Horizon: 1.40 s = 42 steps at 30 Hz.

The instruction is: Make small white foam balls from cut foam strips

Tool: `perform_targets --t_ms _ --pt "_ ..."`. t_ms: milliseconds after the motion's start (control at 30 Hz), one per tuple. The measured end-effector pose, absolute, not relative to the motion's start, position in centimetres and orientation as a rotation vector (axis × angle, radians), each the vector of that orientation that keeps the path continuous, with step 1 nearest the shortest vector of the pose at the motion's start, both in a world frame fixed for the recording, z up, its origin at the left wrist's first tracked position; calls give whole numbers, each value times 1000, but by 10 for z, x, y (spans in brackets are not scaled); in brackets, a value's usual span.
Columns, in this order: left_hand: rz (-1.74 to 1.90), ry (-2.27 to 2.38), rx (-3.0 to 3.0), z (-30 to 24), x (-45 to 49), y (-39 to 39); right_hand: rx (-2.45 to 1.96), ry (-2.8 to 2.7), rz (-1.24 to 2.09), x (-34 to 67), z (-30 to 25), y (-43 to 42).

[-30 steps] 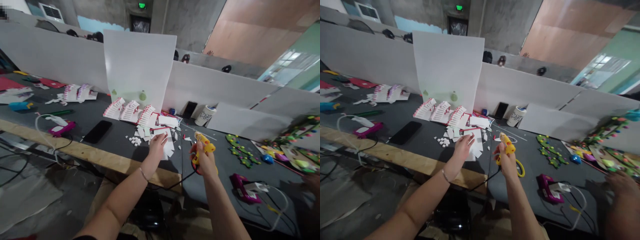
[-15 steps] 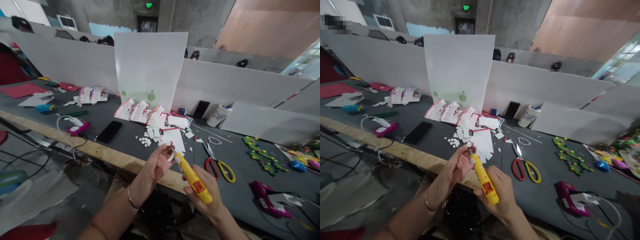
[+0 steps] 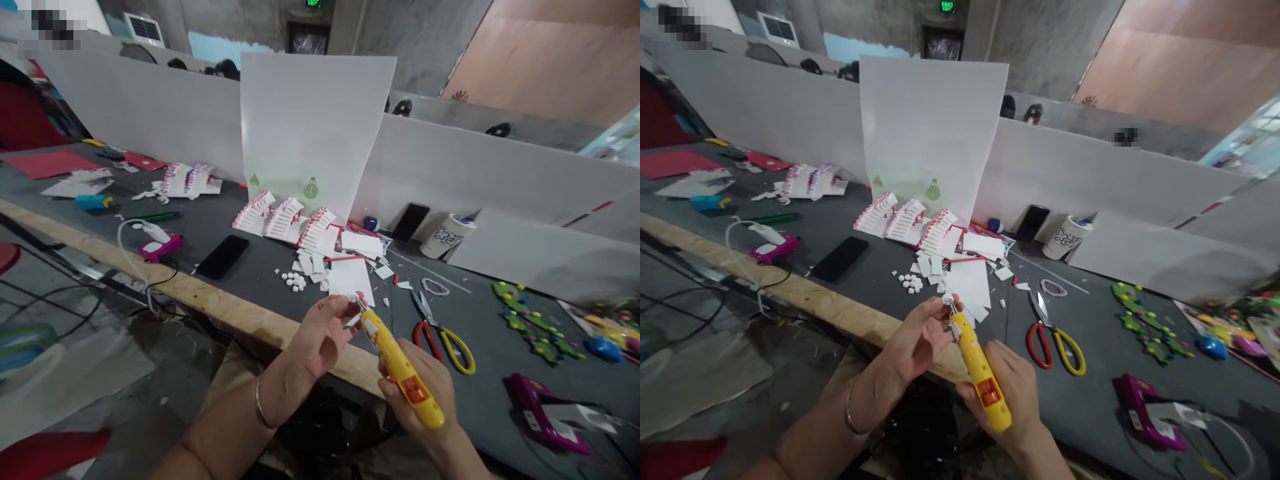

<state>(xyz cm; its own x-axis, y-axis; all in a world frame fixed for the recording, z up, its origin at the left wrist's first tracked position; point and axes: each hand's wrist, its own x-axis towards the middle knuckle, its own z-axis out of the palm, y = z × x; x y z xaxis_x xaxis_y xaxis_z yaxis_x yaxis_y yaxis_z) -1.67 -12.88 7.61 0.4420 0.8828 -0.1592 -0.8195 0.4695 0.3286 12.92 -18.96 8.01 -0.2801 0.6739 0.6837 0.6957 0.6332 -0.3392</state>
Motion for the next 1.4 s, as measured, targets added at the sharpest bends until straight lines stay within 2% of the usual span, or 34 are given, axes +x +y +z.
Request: perform_targets --t_ms 1000,1400 --pt "1063 331 216 78 -18 -128 -1086 -2054 -258 131 86 -189" --pt "1050 343 239 77 -17 -129 -1086 -2064 -251 131 82 -189"
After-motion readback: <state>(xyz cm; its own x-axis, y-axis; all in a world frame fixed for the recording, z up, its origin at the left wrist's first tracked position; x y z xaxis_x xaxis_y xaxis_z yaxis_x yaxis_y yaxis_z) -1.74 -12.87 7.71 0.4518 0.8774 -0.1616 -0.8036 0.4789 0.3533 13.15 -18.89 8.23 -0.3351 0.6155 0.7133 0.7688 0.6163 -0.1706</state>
